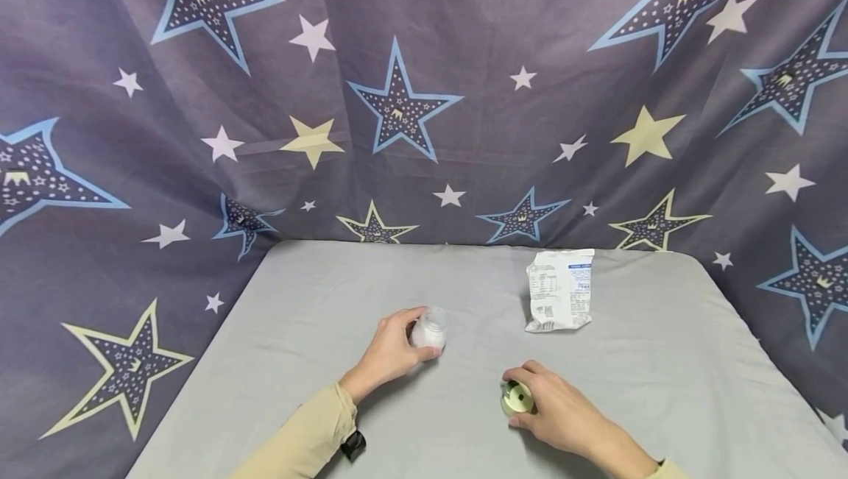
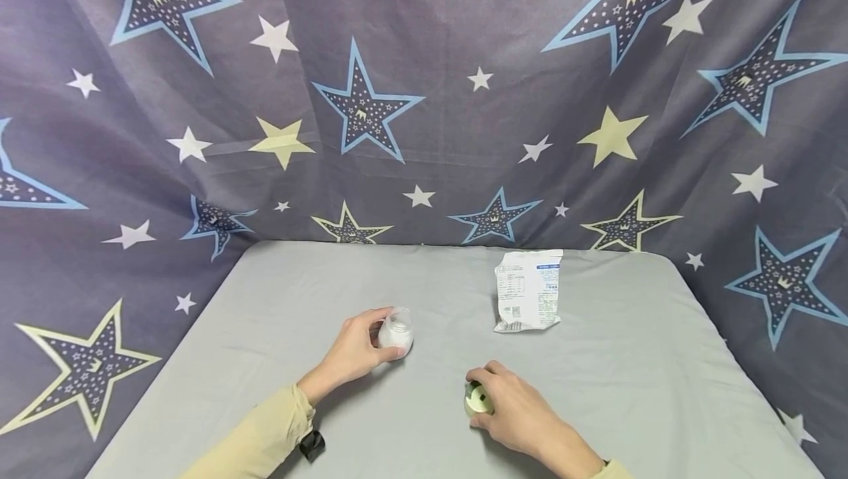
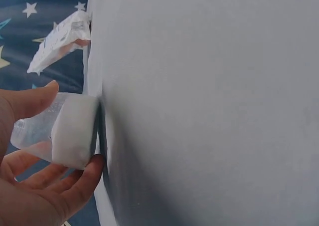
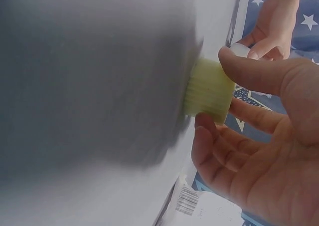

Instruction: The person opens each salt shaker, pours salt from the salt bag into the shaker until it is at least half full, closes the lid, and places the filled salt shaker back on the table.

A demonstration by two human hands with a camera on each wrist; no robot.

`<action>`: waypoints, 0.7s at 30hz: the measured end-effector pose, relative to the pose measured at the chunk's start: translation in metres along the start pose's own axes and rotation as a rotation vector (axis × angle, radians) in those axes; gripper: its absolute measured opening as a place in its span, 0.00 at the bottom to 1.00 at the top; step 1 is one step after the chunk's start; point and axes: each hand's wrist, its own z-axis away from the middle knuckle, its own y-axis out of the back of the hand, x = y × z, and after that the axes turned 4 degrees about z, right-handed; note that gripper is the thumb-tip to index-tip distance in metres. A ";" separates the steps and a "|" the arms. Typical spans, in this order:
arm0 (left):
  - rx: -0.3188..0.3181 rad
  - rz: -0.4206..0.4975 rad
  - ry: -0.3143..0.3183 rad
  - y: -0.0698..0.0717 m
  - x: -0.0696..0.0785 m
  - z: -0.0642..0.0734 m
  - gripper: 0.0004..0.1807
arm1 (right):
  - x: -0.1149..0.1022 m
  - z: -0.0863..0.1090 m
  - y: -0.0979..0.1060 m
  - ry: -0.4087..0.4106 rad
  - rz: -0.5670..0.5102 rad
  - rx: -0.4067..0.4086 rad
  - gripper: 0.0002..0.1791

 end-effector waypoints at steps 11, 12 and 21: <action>-0.024 0.053 0.022 -0.003 0.001 -0.001 0.44 | 0.001 -0.001 -0.001 0.021 -0.007 0.007 0.28; -0.033 0.061 0.029 -0.003 0.002 -0.001 0.46 | 0.001 -0.001 -0.001 0.025 -0.009 0.009 0.28; -0.061 0.075 0.018 -0.008 0.008 0.006 0.40 | 0.002 -0.001 -0.001 0.029 -0.025 0.003 0.28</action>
